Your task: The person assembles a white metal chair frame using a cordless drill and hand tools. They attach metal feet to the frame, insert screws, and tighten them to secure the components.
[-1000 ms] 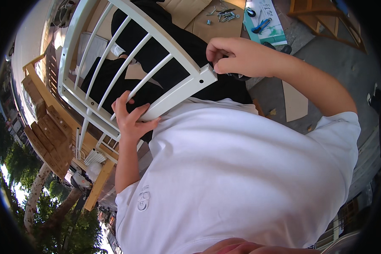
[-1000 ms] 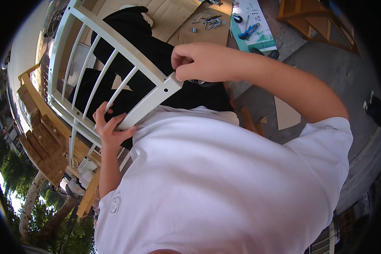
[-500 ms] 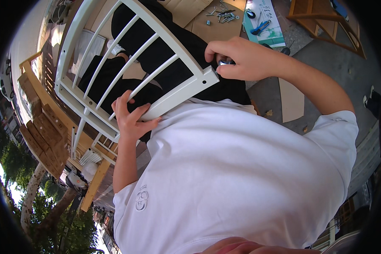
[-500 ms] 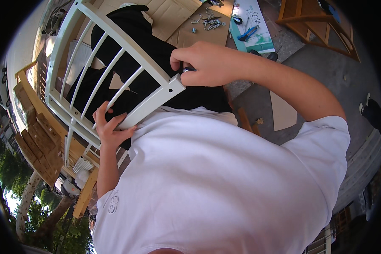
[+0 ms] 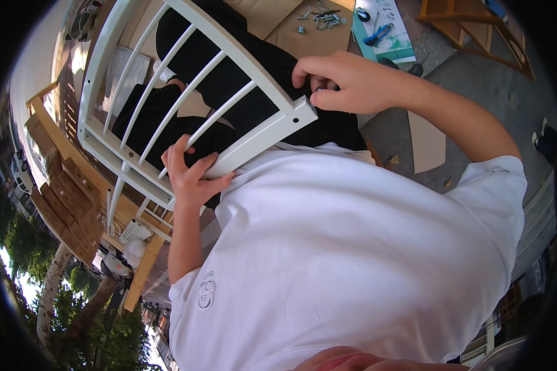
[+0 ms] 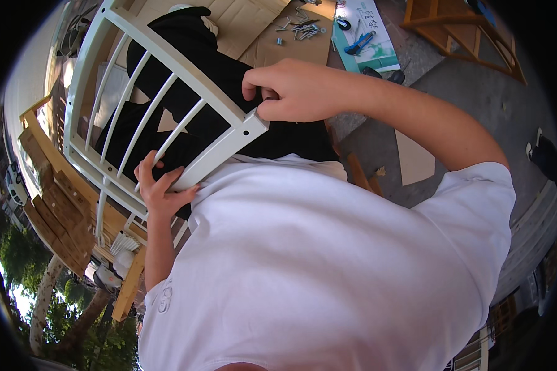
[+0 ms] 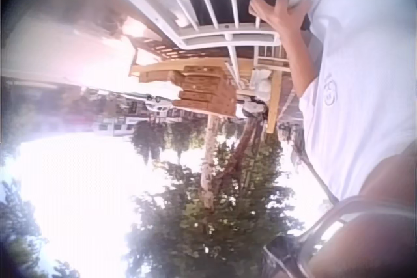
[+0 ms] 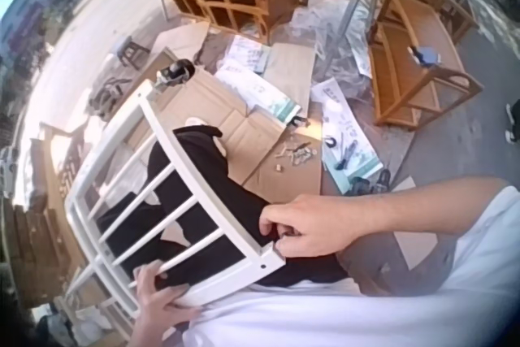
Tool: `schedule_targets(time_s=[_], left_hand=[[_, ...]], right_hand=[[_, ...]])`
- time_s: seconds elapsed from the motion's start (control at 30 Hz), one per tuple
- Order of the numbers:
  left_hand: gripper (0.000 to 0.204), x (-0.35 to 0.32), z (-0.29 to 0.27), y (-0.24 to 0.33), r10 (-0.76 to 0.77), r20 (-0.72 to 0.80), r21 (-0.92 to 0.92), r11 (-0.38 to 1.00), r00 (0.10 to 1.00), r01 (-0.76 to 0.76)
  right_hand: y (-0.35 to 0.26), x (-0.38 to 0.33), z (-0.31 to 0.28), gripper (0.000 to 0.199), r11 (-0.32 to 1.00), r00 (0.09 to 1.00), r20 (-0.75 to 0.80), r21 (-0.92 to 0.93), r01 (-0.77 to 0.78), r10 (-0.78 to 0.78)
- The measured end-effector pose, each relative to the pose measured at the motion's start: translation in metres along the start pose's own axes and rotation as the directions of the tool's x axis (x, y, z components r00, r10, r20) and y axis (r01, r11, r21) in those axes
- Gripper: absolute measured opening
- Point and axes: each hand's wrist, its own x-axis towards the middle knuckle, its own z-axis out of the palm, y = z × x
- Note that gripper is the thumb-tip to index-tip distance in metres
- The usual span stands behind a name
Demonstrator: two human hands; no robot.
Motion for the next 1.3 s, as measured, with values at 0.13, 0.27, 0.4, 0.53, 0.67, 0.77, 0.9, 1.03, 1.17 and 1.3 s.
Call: schedule_targets(time_s=[0.13,0.27,0.4,0.53,0.67,0.77,0.9,1.03,1.17,1.3], left_hand=[[0.058,0.002,0.001,-0.001,0.004,-0.001,0.006,1.0,1.0,-0.004],[0.057,-0.001,0.003,-0.004,0.022,-0.019,0.018,1.0,1.0,-0.022],[0.057,0.0,0.002,-0.005,0.022,-0.012,0.016,1.0,1.0,-0.021],[0.057,0.0,0.002,-0.004,0.018,-0.008,0.015,1.0,1.0,-0.018],[0.058,0.001,0.001,-0.003,0.026,-0.004,0.02,0.999,1.0,-0.026],[0.058,-0.001,0.002,-0.004,0.007,0.005,0.005,1.0,1.0,-0.007],[0.058,-0.002,0.001,-0.003,0.025,0.008,0.004,1.0,1.0,-0.025],[0.058,-0.002,0.001,-0.002,0.031,0.008,0.008,0.999,0.999,-0.031],[0.058,-0.004,0.002,-0.002,0.043,0.014,0.003,0.999,0.999,-0.043],[0.05,-0.008,0.002,0.0,0.031,0.041,0.001,1.0,0.999,-0.031]], right_hand=[[0.014,0.0,0.006,0.034,0.968,0.971,-0.096,-0.145,0.203,-0.218],[-0.001,0.003,-0.006,0.031,0.999,0.997,0.065,-0.022,-0.038,0.039],[-0.003,0.006,-0.007,0.031,0.99,0.985,0.098,0.02,-0.141,0.139],[0.015,0.005,0.002,0.031,0.972,0.976,-0.071,-0.133,0.195,-0.205],[0.003,0.006,-0.005,0.03,0.994,0.997,0.04,-0.092,0.062,-0.059],[-0.002,0.007,-0.005,0.028,0.999,0.995,0.089,-0.031,-0.036,0.038],[0.001,0.007,-0.003,0.025,0.999,0.993,0.114,0.011,-0.043,0.042],[0.003,0.006,-0.001,0.026,0.989,0.988,0.12,0.101,-0.112,0.1],[-0.001,0.005,0.006,0.028,0.796,0.879,0.193,0.371,-0.477,0.437],[-0.013,0.001,0.002,0.031,0.463,0.657,0.39,0.484,-0.743,0.646]])
